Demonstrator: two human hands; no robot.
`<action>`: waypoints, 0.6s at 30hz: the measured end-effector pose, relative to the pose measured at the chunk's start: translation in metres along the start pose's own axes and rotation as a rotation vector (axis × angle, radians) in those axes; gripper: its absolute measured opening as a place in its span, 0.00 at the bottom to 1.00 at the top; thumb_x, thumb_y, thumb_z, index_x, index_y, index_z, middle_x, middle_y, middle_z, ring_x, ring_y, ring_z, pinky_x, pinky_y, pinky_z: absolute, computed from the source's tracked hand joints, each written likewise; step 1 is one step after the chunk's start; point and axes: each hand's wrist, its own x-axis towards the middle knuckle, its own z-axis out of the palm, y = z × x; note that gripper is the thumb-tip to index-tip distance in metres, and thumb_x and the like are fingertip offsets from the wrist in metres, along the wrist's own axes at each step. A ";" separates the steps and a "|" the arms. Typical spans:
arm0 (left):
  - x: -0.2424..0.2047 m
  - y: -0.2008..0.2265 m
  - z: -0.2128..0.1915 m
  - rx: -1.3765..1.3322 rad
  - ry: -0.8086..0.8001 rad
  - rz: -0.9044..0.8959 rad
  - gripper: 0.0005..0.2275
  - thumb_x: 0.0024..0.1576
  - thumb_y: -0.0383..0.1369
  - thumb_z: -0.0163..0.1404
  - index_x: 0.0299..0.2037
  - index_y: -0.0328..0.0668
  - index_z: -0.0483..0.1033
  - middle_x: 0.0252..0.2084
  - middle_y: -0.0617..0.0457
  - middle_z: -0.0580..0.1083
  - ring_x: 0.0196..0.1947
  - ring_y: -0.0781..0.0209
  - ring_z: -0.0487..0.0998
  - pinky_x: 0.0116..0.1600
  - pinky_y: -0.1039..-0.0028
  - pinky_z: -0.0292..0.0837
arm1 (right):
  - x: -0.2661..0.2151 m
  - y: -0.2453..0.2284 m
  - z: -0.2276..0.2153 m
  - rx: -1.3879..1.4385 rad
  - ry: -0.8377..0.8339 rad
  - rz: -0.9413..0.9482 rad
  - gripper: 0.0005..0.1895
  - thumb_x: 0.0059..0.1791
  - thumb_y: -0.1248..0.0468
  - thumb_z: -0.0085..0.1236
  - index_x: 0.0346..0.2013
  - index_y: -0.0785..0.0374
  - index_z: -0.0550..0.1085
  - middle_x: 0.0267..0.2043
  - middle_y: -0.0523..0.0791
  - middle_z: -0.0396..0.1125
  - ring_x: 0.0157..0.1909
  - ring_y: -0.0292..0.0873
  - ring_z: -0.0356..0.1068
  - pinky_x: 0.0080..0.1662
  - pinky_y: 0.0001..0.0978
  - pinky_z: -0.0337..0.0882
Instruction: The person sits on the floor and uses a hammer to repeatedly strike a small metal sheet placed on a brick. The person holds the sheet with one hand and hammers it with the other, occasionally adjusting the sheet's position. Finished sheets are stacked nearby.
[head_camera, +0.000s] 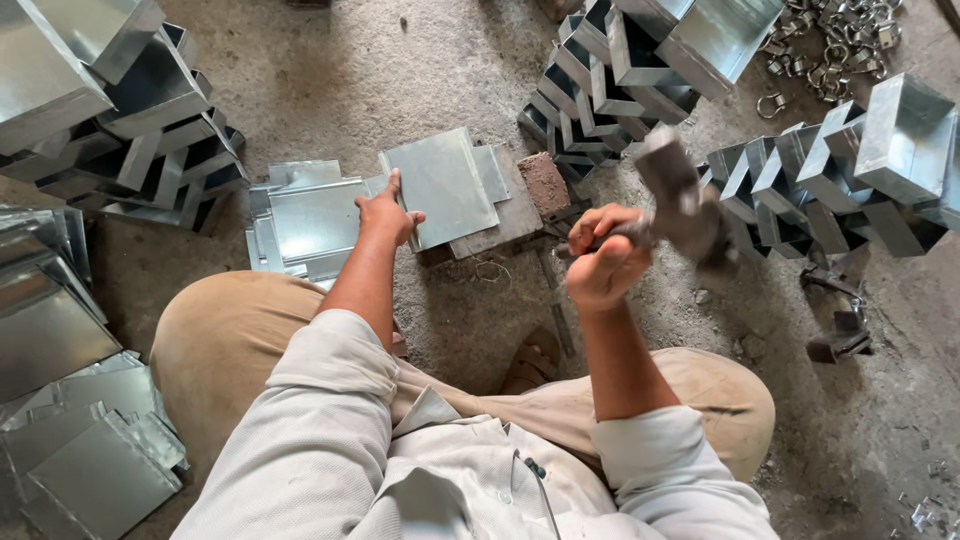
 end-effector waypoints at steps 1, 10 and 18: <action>-0.001 0.001 -0.001 0.012 -0.004 -0.003 0.46 0.49 0.44 0.67 0.74 0.86 0.47 0.68 0.31 0.53 0.60 0.36 0.72 0.66 0.60 0.68 | -0.014 0.019 0.000 -0.011 0.020 -0.014 0.25 0.57 0.40 0.45 0.35 0.60 0.64 0.27 0.44 0.62 0.22 0.34 0.58 0.26 0.28 0.57; 0.004 -0.001 0.003 0.006 -0.023 -0.017 0.44 0.50 0.42 0.66 0.74 0.87 0.49 0.68 0.34 0.53 0.61 0.37 0.72 0.66 0.60 0.68 | -0.045 0.078 -0.020 -0.759 -0.291 0.430 0.34 0.57 0.33 0.37 0.30 0.60 0.71 0.24 0.48 0.65 0.25 0.45 0.65 0.30 0.38 0.66; 0.006 -0.004 0.009 -0.021 -0.032 -0.056 0.45 0.48 0.39 0.68 0.72 0.91 0.51 0.69 0.35 0.53 0.61 0.40 0.72 0.64 0.61 0.70 | 0.012 0.043 -0.018 0.155 0.091 -0.243 0.23 0.60 0.40 0.40 0.40 0.56 0.67 0.28 0.41 0.64 0.24 0.30 0.62 0.25 0.21 0.63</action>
